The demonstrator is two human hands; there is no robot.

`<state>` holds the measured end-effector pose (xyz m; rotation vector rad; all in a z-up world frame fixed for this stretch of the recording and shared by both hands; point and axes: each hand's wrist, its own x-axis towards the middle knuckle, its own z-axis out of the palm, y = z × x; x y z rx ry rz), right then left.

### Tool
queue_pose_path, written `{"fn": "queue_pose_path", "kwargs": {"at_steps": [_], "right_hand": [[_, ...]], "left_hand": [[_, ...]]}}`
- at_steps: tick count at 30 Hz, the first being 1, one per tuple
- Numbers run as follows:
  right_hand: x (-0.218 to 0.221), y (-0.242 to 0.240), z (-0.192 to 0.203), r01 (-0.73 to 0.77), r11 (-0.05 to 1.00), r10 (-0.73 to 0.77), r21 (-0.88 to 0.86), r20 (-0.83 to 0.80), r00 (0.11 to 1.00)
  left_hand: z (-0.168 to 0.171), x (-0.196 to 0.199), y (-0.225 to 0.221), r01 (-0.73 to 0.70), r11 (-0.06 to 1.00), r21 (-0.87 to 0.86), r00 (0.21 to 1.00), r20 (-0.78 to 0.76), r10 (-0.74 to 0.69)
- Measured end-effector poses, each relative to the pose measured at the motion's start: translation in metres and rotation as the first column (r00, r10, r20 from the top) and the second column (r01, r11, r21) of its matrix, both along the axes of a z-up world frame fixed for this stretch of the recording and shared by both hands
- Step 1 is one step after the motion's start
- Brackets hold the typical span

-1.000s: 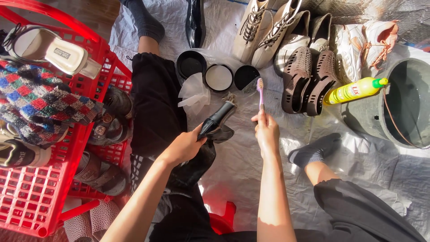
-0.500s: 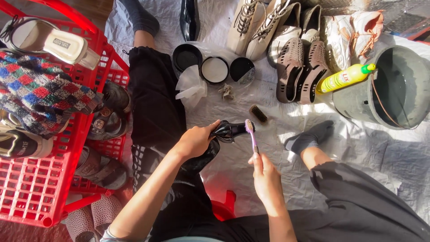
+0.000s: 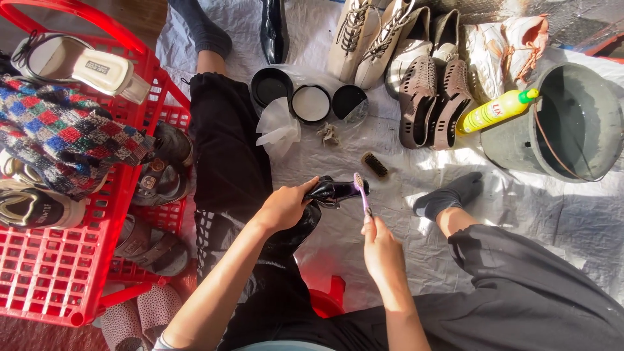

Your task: Brushing and wiping a black leather boot to clean or polish it using a toothbrush and a cloth.

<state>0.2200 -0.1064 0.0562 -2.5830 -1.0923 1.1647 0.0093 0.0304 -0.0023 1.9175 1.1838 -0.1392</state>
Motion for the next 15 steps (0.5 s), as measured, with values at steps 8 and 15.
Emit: {"fn": "queue_pose_path", "kwargs": {"at_steps": [8,15], "right_hand": [[-0.006,-0.001,0.007,-0.007,1.000,0.008,0.016,-0.058,0.998],[0.002,-0.004,-0.007,-0.015,0.994,0.010,0.110,0.042,0.999]], "left_hand": [[-0.006,-0.005,0.001,-0.016,1.000,0.007,1.000,0.023,0.016],[0.014,-0.003,0.005,-0.067,0.993,-0.094,0.994,-0.095,0.058]]}}
